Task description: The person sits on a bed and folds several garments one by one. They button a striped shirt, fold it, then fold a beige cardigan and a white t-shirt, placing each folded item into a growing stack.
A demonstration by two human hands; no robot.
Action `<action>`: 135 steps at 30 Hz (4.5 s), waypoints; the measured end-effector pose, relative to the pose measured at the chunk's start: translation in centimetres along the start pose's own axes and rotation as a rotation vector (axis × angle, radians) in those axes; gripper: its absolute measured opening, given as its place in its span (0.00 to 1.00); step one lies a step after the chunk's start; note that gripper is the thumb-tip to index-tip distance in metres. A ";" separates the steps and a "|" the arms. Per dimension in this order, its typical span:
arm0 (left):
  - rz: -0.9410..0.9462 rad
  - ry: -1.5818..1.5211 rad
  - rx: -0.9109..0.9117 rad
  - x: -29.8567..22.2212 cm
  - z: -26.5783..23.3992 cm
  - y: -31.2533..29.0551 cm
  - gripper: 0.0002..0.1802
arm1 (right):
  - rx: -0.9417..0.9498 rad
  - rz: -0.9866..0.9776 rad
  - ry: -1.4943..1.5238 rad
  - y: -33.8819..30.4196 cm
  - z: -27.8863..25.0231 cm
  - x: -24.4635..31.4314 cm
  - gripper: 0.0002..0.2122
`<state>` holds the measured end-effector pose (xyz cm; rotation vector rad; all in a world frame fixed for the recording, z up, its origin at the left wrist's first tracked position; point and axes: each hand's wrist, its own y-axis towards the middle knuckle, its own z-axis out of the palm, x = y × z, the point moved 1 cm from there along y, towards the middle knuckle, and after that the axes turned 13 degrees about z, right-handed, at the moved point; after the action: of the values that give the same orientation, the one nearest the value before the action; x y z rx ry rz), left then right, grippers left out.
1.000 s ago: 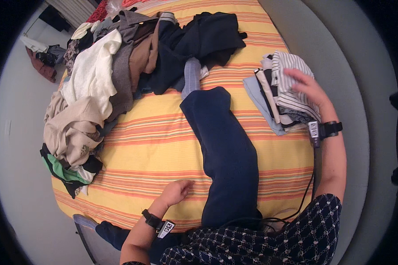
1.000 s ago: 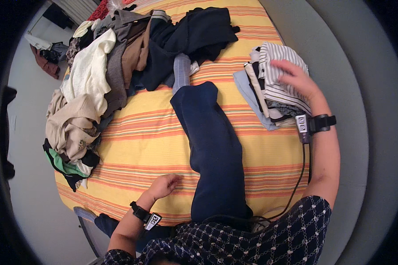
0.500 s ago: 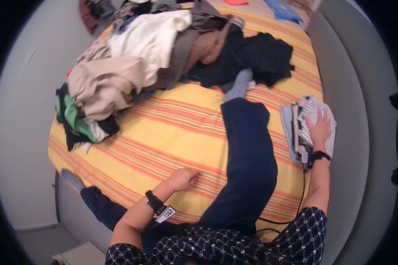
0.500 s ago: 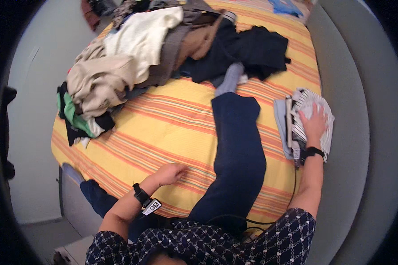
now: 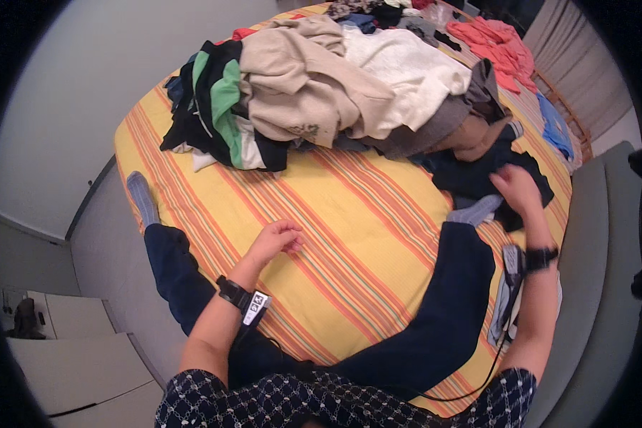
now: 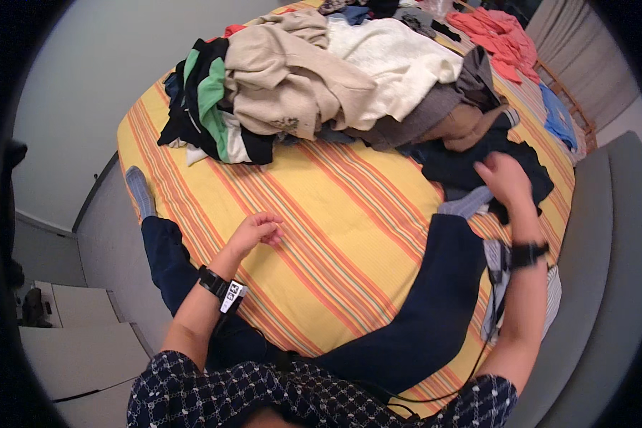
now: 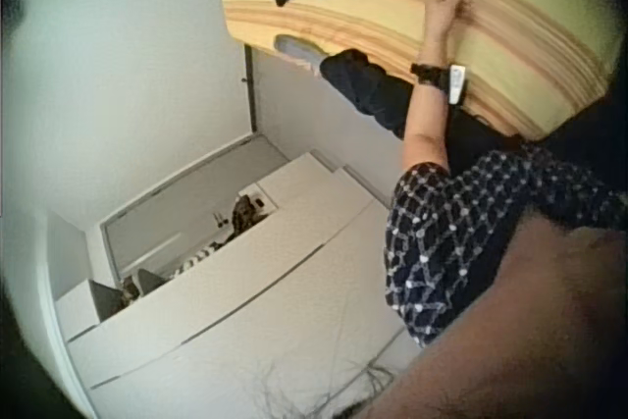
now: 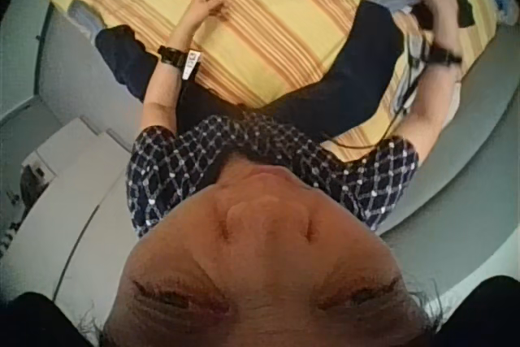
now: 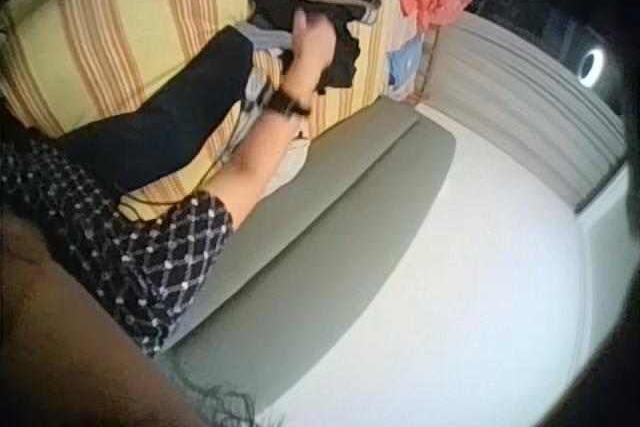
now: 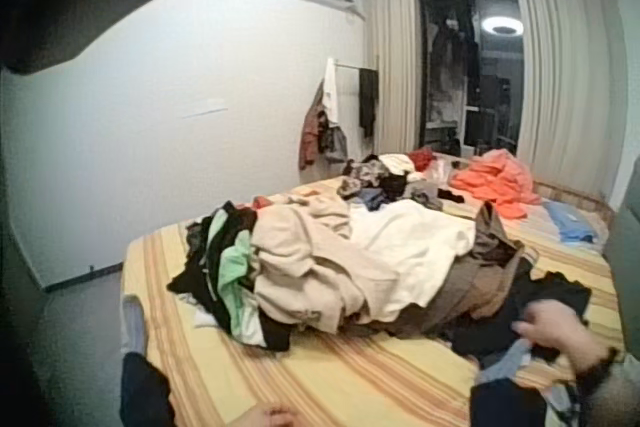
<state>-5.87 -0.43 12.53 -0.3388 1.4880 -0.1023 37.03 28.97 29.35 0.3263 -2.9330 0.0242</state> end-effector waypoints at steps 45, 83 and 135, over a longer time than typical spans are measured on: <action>0.833 0.015 -0.737 -40.8 -19.4 -17.3 0.24 | 0.771 -0.913 0.950 -26.9 -3.0 30.2 0.12; 0.117 1.076 -0.641 0.4 -13.9 -8.3 0.49 | 0.402 0.431 0.264 -13.5 19.4 7.4 0.37; -0.080 0.945 0.252 -3.8 -22.5 4.4 0.38 | 0.670 -0.393 0.195 -1.9 16.6 24.8 0.28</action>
<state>-28.99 1.24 13.91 -0.1374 2.3596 -0.5695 10.61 21.17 17.74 0.9235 -2.5279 0.9277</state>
